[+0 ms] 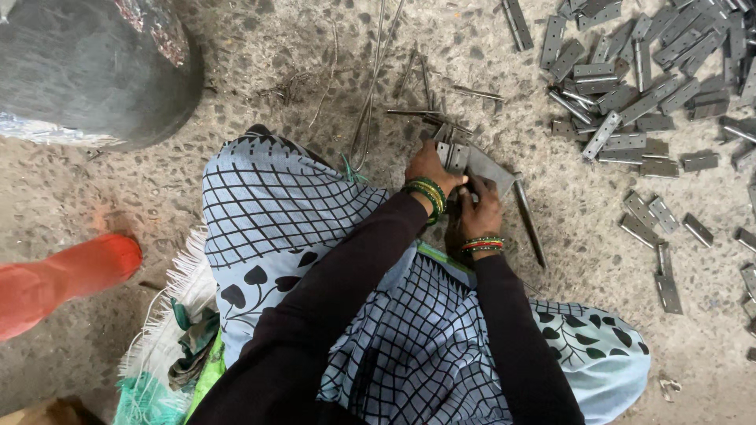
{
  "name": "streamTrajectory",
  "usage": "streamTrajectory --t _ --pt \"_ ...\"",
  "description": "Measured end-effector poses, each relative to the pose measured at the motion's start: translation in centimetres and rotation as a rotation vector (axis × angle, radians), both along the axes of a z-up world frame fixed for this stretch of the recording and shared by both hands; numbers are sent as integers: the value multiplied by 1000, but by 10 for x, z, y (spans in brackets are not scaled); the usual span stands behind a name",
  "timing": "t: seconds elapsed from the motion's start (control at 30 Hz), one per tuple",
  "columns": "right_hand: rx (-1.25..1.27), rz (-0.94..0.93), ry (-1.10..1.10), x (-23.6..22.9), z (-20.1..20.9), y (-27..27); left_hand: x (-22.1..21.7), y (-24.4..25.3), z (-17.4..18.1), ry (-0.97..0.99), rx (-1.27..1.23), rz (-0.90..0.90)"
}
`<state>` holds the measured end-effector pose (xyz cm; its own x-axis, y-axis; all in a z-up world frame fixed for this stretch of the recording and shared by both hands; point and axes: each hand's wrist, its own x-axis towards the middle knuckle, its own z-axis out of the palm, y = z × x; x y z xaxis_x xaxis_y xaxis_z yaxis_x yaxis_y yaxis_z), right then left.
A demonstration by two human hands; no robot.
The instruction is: The person sits on the floor and repeatedly picks up small metal hinge components, places them into a metal jig, and uses a metal rod to press or align them. The processed pieces are then placed into a pile on the floor.
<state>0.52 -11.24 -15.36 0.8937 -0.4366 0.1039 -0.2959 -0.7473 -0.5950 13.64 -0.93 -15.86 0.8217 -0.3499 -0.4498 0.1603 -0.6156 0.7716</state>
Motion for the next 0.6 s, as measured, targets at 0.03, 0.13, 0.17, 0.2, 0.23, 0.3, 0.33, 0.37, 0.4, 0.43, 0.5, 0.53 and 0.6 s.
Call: streamTrajectory --t 0.03,0.13,0.17,0.2,0.23,0.3,0.33,0.37,0.4,0.43,0.5,0.53,0.6 --pt "31 27 -37 -2 2 1 0 -1 -3 33 -24 21" --pt "90 -16 13 -7 9 -1 0 -3 -12 124 -56 13" --pt "116 1 -9 -7 10 -2 1 -4 -14 148 -43 -36" --pt "143 18 -31 -6 11 -3 0 -3 -16 173 -30 -86" --pt "166 26 -52 -9 12 -4 -3 -4 -18 135 -11 -122" --pt "124 0 -41 -10 13 -7 -8 -4 -19 55 26 -189" --pt "103 -11 -37 -9 13 -7 -9 -4 -19 25 -25 -169" --pt "126 -22 -28 -10 13 -6 -13 -3 -18 -2 -77 -146" --pt "150 -33 -20 -12 13 -4 -16 -1 -18 -29 -129 -124" --pt "172 -37 -13 -11 12 -4 -17 -1 -16 -31 -175 -103" --pt "351 -60 -122 -11 10 -6 -18 -1 -13 -36 -268 -57" --pt "441 -68 -175 -10 9 -8 -18 -2 -11 -74 -322 -81" --pt "592 -95 -312 -6 4 -17 -13 -6 -9 -154 -425 -140"
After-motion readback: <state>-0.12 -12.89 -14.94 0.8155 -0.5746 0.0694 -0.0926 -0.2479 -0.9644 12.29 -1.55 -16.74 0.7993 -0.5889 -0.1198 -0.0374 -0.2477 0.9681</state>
